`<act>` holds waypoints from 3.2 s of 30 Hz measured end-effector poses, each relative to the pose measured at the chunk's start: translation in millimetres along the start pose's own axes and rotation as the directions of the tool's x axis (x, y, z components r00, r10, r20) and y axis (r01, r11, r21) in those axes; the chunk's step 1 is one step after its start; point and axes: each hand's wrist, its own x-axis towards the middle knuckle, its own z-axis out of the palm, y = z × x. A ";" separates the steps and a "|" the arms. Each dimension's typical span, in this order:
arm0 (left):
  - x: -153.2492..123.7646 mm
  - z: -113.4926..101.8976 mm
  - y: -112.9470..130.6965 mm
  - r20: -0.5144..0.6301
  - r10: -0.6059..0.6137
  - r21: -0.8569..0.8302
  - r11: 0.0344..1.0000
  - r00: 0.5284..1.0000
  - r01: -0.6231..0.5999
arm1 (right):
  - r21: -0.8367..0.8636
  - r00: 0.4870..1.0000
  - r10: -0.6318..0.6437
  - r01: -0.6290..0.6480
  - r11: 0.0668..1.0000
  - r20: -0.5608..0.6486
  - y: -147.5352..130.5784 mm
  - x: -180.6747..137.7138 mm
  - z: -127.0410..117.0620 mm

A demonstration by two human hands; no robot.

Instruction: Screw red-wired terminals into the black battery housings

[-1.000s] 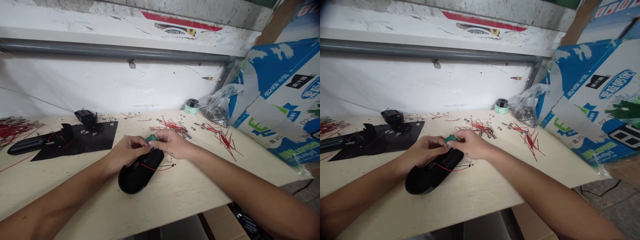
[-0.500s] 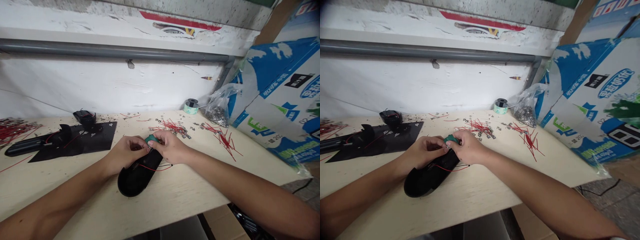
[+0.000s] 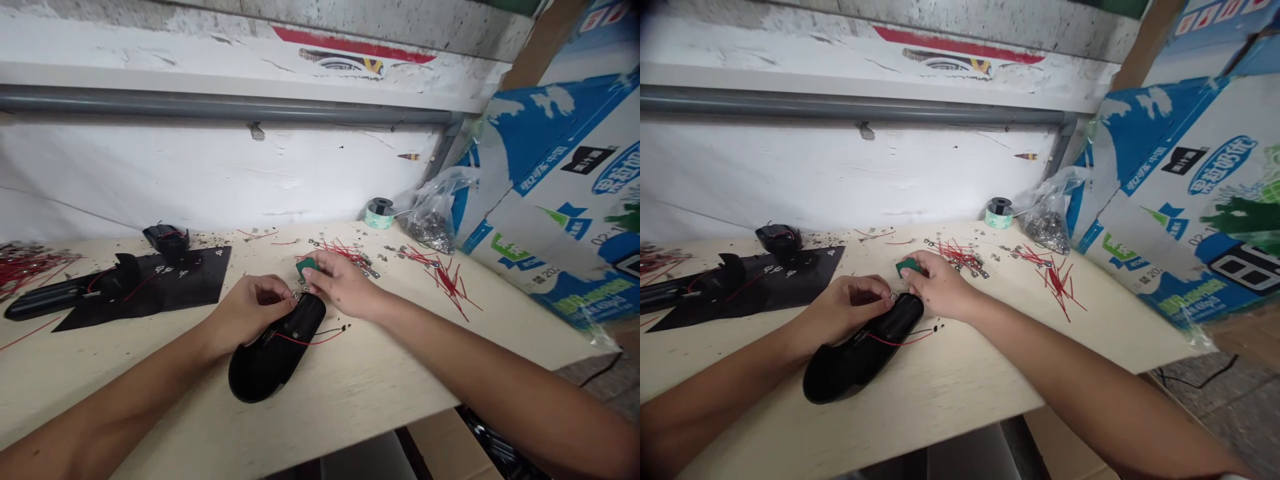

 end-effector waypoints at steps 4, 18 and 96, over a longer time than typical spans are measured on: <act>-0.6 1.2 1.5 -0.015 -0.018 -0.011 1.000 1.000 0.018 | -0.132 0.999 0.028 -0.023 0.991 0.041 -7.4 -5.3 -0.2; -0.2 2.4 -1.5 -0.007 0.024 0.023 0.999 1.000 -0.024 | -0.299 0.988 -0.046 0.090 0.950 0.151 2.1 -7.2 4.7; -6.0 4.5 19.5 -0.264 -0.126 -0.213 0.975 0.956 0.069 | -0.376 0.989 -0.071 0.018 0.926 -0.128 2.7 5.1 -19.0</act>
